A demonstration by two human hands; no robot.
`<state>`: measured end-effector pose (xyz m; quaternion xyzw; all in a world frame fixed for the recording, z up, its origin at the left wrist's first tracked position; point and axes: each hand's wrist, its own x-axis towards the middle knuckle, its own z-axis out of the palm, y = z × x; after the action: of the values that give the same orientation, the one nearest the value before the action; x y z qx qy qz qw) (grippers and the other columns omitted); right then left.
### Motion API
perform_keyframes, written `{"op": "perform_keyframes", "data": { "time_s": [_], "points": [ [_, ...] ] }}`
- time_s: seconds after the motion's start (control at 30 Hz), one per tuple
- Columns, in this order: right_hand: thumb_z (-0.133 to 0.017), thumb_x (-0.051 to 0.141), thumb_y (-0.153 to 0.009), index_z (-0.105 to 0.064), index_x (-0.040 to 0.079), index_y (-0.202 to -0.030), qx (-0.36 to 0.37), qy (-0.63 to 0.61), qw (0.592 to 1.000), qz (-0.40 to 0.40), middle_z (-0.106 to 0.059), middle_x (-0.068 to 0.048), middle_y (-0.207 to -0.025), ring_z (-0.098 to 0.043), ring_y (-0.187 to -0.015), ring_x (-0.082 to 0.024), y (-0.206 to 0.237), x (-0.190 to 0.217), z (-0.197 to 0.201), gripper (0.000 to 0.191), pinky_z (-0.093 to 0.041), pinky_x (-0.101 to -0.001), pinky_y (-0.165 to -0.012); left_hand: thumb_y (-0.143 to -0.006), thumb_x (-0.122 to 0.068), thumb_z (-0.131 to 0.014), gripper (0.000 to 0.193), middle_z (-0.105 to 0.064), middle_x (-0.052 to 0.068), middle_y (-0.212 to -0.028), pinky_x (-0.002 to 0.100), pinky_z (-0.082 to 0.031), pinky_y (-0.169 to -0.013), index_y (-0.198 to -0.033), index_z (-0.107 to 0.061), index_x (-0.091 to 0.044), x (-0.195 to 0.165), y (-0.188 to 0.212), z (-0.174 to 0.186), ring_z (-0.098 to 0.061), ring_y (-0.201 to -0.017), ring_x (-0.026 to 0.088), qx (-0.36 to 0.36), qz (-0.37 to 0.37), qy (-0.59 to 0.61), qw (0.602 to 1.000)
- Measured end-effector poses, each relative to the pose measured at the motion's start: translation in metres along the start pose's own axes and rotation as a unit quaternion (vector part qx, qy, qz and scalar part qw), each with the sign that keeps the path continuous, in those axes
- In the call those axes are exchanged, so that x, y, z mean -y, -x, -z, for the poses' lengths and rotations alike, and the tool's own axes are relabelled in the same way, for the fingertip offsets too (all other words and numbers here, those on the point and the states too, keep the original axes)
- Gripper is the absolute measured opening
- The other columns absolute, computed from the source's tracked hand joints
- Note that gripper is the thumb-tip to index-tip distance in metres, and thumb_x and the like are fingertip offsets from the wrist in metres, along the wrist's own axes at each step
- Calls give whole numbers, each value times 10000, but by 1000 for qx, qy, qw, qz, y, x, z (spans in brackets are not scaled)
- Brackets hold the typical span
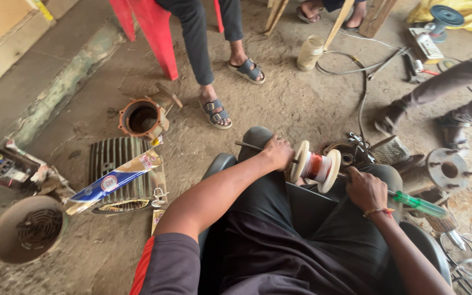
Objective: The person sits in a chair holding a rod with a spool of copper wire across their lap and winds the wire onto the spool by rotating it with their hands. They then wrap white tape or paper around the wound wire and press it into place.
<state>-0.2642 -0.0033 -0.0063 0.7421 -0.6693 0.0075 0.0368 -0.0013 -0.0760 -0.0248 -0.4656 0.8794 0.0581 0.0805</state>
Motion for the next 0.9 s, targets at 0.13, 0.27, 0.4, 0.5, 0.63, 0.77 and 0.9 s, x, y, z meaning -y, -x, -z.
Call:
{"op": "perform_keyframes", "data": {
  "time_s": [0.13,0.27,0.4,0.5,0.63,0.77,0.9],
  "points": [
    [-585,324,-908,-716,253,-1144,1,4,1000,1,-769,-127,-898,-742,-857,-372,0,0,-5,279,-575,-521,-735,-806,-256,-735,283,-716,98,-1225,550,-344,-1146,-1072,-779,-171,1,-1,-1,-612,-1268,268,11,6,0,1000],
    [-582,353,-935,-726,263,-1113,3,12,1000,1,-770,-120,-899,-743,-866,-371,0,-1,-9,246,-573,-522,-732,-797,-246,-740,279,-724,92,-1210,533,-359,-1135,-1066,-781,-181,1,-2,-4,-621,-1259,268,10,11,2,1000],
    [-593,414,-941,-719,248,-1093,3,19,1000,17,-769,-110,-892,-743,-868,-369,0,-5,-15,258,-571,-529,-703,-827,-242,-714,240,-754,76,-1169,525,-376,-1127,-1048,-795,-200,2,-4,-7,-659,-1226,257,16,12,10,1000],
    [-611,446,-917,-716,241,-1090,9,22,1000,16,-771,-102,-878,-747,-859,-364,-1,-9,-21,288,-573,-523,-693,-814,-275,-720,243,-753,69,-1149,534,-364,-1115,-1040,-790,-218,2,-4,-8,-652,-1213,262,8,13,13,1000],
    [-627,503,-918,-728,258,-1106,15,46,999,15,-782,-94,-907,-759,-880,-351,-3,-11,-30,325,-585,-502,-715,-786,-341,-735,278,-746,44,-1157,508,-362,-1103,-1038,-780,-232,3,-3,-9,-645,-1213,241,8,10,0,1000],
    [-650,556,-883,-736,286,-1177,10,49,999,18,-789,-104,-917,-766,-891,-353,-3,-12,-38,408,-595,-491,-743,-796,-339,-720,263,-736,37,-1171,505,-368,-1074,-1028,-785,-234,4,-4,-12,-632,-1223,241,8,11,2,1000],
    [-667,636,-853,-736,275,-1185,31,62,998,12,-791,-112,-911,-772,-899,-358,-5,-16,-44,495,-603,-487,-751,-789,-302,-711,248,-744,22,-1136,511,-374,-1065,-1023,-782,-259,6,-6,-18,-645,-1200,225,-1,11,12,1000]
  ]
}}
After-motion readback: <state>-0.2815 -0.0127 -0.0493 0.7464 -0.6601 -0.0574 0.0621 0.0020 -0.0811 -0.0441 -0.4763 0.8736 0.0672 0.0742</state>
